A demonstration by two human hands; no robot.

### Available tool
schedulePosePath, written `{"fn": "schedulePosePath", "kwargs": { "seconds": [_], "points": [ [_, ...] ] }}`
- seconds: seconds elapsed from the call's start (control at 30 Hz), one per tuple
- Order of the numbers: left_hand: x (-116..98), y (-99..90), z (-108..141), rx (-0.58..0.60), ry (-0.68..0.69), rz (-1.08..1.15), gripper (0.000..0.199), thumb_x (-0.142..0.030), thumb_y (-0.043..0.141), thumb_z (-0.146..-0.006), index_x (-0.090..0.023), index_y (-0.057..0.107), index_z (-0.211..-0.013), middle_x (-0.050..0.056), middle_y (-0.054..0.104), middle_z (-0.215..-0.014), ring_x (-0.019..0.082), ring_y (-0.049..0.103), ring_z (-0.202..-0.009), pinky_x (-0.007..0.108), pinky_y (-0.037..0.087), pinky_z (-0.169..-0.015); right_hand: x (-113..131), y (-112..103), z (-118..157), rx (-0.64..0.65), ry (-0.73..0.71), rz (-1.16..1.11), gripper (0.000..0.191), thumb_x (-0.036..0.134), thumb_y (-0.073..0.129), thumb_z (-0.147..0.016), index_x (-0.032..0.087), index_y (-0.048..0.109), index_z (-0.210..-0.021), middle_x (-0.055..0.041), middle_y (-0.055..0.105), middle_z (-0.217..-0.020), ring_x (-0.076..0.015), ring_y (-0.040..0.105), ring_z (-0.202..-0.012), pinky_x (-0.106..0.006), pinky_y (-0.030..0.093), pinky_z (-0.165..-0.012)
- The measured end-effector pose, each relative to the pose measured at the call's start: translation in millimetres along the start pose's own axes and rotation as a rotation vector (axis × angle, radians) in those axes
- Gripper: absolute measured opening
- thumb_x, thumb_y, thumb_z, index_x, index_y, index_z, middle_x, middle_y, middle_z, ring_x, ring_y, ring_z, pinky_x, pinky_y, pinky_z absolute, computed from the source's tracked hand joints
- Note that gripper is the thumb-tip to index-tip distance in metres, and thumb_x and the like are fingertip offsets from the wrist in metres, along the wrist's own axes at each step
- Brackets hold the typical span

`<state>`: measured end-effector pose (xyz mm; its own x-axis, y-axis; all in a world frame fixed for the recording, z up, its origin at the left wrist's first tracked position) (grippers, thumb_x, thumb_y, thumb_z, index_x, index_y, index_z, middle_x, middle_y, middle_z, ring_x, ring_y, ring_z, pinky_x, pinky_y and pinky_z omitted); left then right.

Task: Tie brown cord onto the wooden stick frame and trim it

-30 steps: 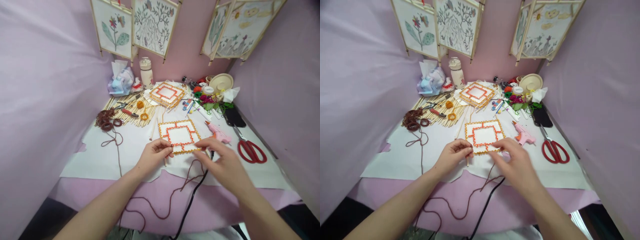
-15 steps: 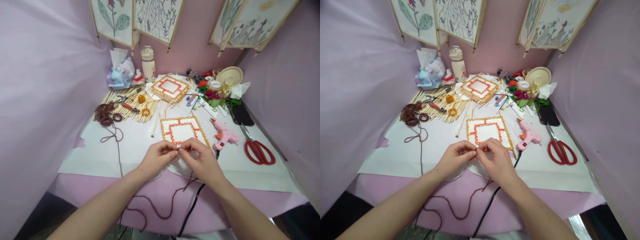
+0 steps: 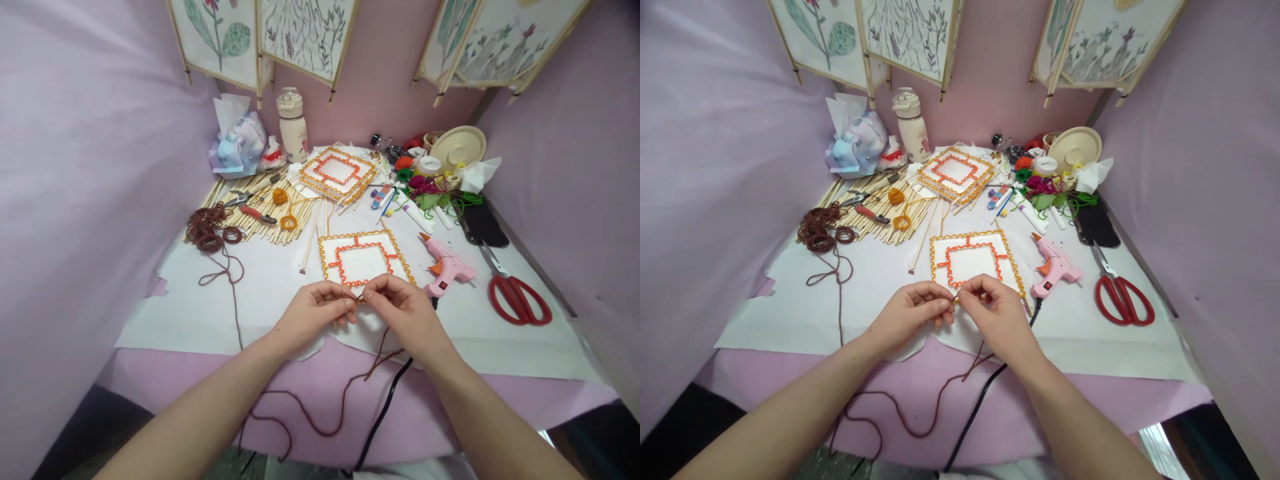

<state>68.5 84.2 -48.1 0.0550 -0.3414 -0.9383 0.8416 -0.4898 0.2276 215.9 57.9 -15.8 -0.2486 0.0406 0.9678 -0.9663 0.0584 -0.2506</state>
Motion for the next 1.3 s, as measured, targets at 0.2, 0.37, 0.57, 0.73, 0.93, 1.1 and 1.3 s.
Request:
{"fn": "schedulePosePath", "kwargs": {
  "seconds": [0.2,0.37,0.57,0.73,0.93,1.1,1.3],
  "points": [
    [-3.0,2.2,1.8,0.016,0.004,0.014,0.024,-0.033,0.072,-0.077,-0.013,0.066,-0.089,0.005,0.067,-0.076,0.012,0.063,-0.064,0.023,0.045,-0.058,-0.7,4.6,1.1,0.012,-0.001,0.001,0.014,0.032,0.059,-0.082,0.020,0.063,-0.077,-0.0009,0.064,-0.075,-0.0156,0.056,-0.072,-0.029,0.044,-0.068],
    [-4.9,5.3,2.2,0.009,-0.053,0.092,0.024,-0.033,0.074,-0.074,-0.012,0.065,-0.078,0.004,0.066,-0.072,0.010,0.061,-0.059,0.020,0.042,-0.054,4.2,4.4,2.8,-0.029,-0.069,0.087,0.011,0.029,0.057,-0.084,0.021,0.063,-0.081,-0.0011,0.064,-0.077,-0.0157,0.057,-0.072,-0.030,0.045,-0.068],
    [-1.3,1.5,1.4,-0.039,-0.122,0.249,0.026,-0.034,0.077,-0.071,-0.011,0.065,-0.073,0.004,0.065,-0.070,0.007,0.057,-0.056,0.017,0.039,-0.051,33.7,-1.0,20.6,-0.287,-0.573,0.483,0.008,0.020,0.060,-0.084,0.023,0.063,-0.091,-0.0054,0.061,-0.090,-0.0203,0.058,-0.087,-0.038,0.041,-0.079],
    [-2.8,1.5,2.4,-0.053,-0.095,0.235,0.026,-0.035,0.076,-0.071,-0.012,0.063,-0.070,0.001,0.061,-0.064,0.005,0.048,-0.049,0.017,0.033,-0.048,36.9,9.4,24.1,-0.233,-0.687,0.662,0.006,0.019,0.061,-0.084,0.025,0.063,-0.085,-0.0017,0.065,-0.084,-0.0194,0.059,-0.084,-0.040,0.034,-0.078],
    [-4.3,2.1,3.8,-0.072,-0.062,0.131,0.029,-0.038,0.074,-0.072,-0.012,0.062,-0.067,0.002,0.060,-0.064,0.005,0.043,-0.048,0.020,0.028,-0.047,36.5,10.6,21.8,-0.228,-0.666,0.696,0.005,0.019,0.060,-0.084,0.024,0.062,-0.084,-0.0014,0.066,-0.083,-0.0197,0.058,-0.085,-0.039,0.032,-0.078],
    [-6.2,3.3,5.0,-0.059,-0.057,0.070,0.028,-0.038,0.072,-0.074,-0.013,0.063,-0.066,0.000,0.057,-0.058,0.006,0.042,-0.048,0.020,0.028,-0.047,36.8,12.4,21.7,-0.194,-0.670,0.708,0.006,0.017,0.058,-0.084,0.023,0.061,-0.083,-0.0016,0.065,-0.084,-0.0194,0.056,-0.085,-0.039,0.031,-0.079],
    [-7.4,1.1,4.9,-0.063,-0.055,-0.020,0.028,-0.040,0.067,-0.077,-0.013,0.063,-0.071,0.002,0.059,-0.064,0.007,0.043,-0.048,0.021,0.031,-0.048,30.7,11.1,17.8,-0.157,-0.598,0.625,0.007,0.017,0.058,-0.084,0.022,0.059,-0.079,-0.0016,0.063,-0.083,-0.0188,0.055,-0.085,-0.037,0.033,-0.078]
  ]
}}
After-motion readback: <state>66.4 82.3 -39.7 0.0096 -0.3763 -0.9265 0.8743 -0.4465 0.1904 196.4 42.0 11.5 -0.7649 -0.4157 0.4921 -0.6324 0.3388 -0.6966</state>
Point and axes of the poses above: each hand's wrist, its own z-axis away from the middle knuckle, its own y-axis out of the palm, x = y × z, the point moved 6 cm from there along -z, towards the middle knuckle
